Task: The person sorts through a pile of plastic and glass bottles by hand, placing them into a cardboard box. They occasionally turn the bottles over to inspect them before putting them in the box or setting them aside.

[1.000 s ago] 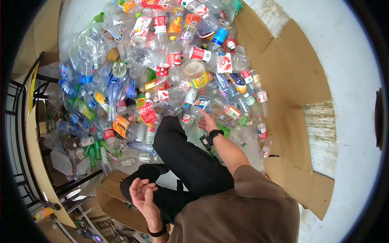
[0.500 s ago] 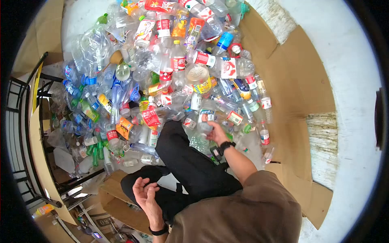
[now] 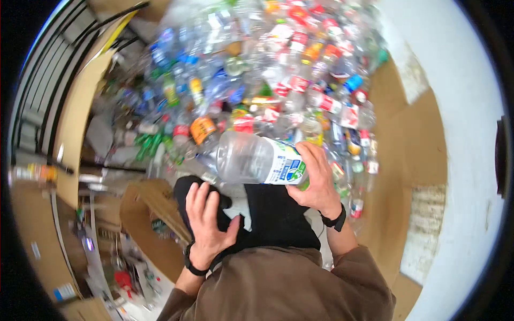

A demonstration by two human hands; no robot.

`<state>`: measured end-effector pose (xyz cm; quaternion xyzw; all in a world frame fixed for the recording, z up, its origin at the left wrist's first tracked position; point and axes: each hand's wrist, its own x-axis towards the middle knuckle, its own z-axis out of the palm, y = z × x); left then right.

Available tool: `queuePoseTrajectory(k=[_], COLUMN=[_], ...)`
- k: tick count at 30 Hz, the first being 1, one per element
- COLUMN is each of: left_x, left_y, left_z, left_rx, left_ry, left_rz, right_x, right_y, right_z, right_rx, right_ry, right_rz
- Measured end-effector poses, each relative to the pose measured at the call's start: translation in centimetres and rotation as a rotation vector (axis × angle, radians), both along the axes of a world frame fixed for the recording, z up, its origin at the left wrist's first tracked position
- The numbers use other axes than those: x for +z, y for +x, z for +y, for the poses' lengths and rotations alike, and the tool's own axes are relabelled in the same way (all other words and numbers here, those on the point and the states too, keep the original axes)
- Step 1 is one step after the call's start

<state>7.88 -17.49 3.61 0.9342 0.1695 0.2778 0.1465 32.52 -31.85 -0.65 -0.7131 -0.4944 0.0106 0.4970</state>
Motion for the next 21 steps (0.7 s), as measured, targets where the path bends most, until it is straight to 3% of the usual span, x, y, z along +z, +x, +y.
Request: queuePoseTrajectory(k=[1,4,8,12,15,18,19,20,21], left_x=[0.4,1.0,0.8,0.2,-0.1,-2.6,-4.4,-8.9,-10.3], left_y=[-0.9,-4.0,-8.0,-12.5,-16.4,-22.5,-24.8,-28.5,-30.7], left_z=[-0.3,-0.3,0.3,1.3,1.9,3.6,4.4,5.3,6.0], left_rx=[0.035,0.155,0.41,0.606,0.718,1.035,1.154,1.165,1.152], left_ry=[0.091,0.243,0.198,0.132,-0.06,-0.161,-0.281,-0.5,-0.767], left_rz=[0.026,0.111,0.222,0.162,0.16,-0.121,-0.307,-0.579,-0.84], right_x=[1.0,3.3,4.7,5.2,5.6,5.4,4.8,4.0,2.7], right_y=[-0.8,-3.7,-8.5,-13.2,-16.0,-16.8,-17.0,-17.1,-16.8], right_z=[1.4,5.7,10.3,14.6,17.5,19.2,19.5,19.7,19.9], right_rx=[0.062,0.313,0.651,0.896,1.031,0.947,0.888,0.826,0.858], right_ry=[0.001,0.049,0.09,0.037,0.033,0.033,0.03,0.022,0.017], right_rz=[-0.164,-0.314,-0.244,-0.419,-0.447,-0.446,-0.368,-0.292,-0.299])
